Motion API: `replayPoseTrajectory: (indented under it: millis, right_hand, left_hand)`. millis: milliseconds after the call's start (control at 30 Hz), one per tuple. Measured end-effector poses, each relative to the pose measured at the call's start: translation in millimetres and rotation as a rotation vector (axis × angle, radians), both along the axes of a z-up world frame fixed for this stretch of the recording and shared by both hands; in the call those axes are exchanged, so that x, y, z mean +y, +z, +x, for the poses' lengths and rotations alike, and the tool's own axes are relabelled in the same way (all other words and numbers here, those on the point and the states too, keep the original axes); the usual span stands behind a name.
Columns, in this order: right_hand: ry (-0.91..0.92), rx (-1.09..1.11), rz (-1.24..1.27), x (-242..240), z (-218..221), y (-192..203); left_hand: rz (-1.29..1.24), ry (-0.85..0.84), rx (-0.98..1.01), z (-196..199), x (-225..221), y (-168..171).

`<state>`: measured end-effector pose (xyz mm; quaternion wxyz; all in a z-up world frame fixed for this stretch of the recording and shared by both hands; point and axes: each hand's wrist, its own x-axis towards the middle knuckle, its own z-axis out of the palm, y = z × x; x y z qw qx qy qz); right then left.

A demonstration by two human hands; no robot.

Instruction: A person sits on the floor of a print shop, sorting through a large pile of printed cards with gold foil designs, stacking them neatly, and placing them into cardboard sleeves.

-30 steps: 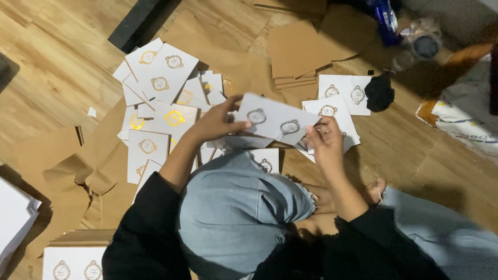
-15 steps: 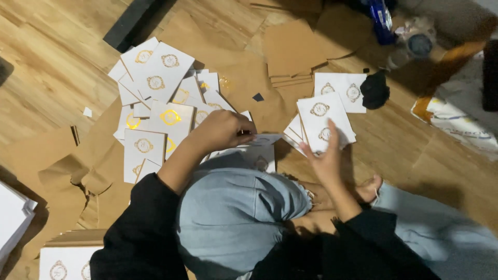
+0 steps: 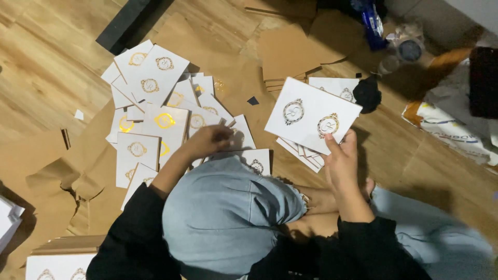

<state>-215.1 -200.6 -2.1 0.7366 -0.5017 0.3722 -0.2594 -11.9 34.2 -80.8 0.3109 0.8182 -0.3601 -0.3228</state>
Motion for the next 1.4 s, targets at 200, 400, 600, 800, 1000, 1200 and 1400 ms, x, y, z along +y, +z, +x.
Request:
replayPoseTrajectory:
  millis: [200, 400, 600, 800, 1000, 1200, 1400]
  right_hand:
    - [-0.194, 0.43, 0.44, -3.6, -29.2, -73.0]
    - [0.354, 0.306, -0.15, 27.0, -16.1, -67.4]
    - [0.787, 0.416, -0.45, 50.8, 6.2, -14.9]
    - [0.55, 0.201, -0.341, 25.9, -4.7, -44.2]
    - [0.017, 0.098, 0.202, -14.7, -47.4, -101.4]
    - [-0.154, 0.297, 0.619, 1.6, -54.0, -88.7]
    - [0.002, 0.326, 0.32, 25.7, -38.6, -60.8]
  left_hand:
    - [-0.044, -0.149, -0.278, -28.0, 11.3, -12.9]
    - [-0.154, -0.075, -0.011, -21.9, 11.8, -14.5]
    - [-0.361, 0.017, 0.16, -7.8, -9.1, 65.1]
    - [-0.513, 0.165, 0.171, -14.0, -5.0, 80.8]
    - [0.131, 0.327, -0.428, 27.0, 32.7, -10.9]
    - [0.409, 0.133, -0.561, 25.5, 35.7, 3.4]
    - [0.348, 0.019, -0.776, 38.4, 42.6, 13.5]
